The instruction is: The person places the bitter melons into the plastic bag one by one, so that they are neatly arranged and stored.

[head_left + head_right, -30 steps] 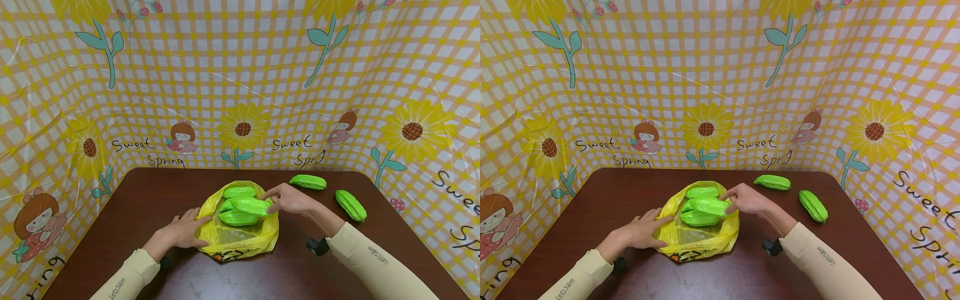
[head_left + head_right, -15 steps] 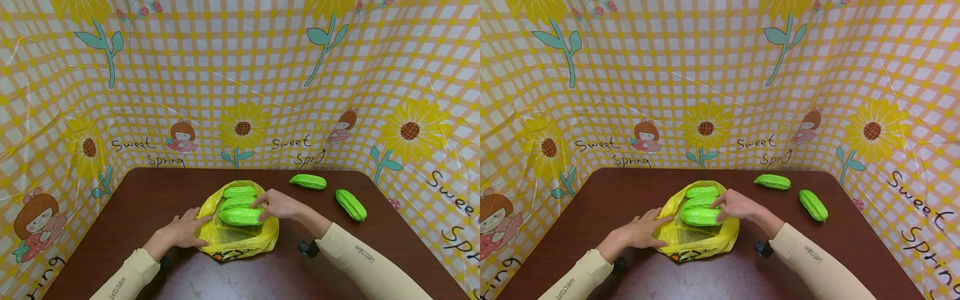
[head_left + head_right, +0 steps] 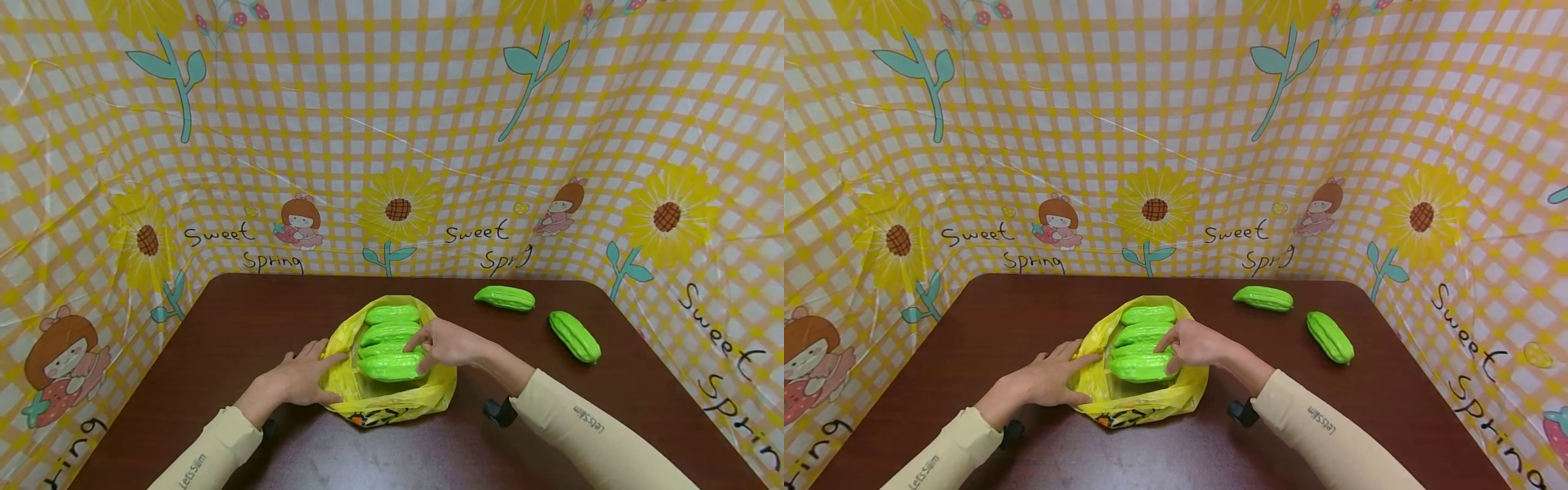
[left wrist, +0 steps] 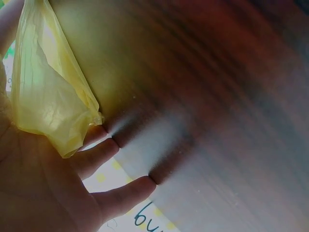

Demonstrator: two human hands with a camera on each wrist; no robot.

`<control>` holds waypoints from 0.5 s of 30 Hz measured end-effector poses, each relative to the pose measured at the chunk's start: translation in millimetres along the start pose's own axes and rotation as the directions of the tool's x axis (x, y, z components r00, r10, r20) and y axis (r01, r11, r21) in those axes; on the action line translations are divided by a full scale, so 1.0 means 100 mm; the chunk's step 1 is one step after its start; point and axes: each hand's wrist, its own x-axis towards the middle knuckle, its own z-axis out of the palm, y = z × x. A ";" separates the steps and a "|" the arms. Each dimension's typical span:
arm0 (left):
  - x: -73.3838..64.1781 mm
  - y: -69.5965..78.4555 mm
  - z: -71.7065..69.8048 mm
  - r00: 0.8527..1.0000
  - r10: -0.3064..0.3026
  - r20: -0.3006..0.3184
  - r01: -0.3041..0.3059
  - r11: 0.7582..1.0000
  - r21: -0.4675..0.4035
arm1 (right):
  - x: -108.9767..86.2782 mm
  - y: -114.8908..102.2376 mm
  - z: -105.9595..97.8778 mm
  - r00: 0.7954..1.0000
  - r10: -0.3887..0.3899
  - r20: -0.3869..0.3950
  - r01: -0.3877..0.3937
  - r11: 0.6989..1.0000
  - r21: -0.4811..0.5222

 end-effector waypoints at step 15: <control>0.01 -0.01 0.01 1.000 -0.001 0.000 0.001 1.000 0.008 | -0.04 0.04 0.08 0.997 -0.071 0.037 0.074 0.993 -0.091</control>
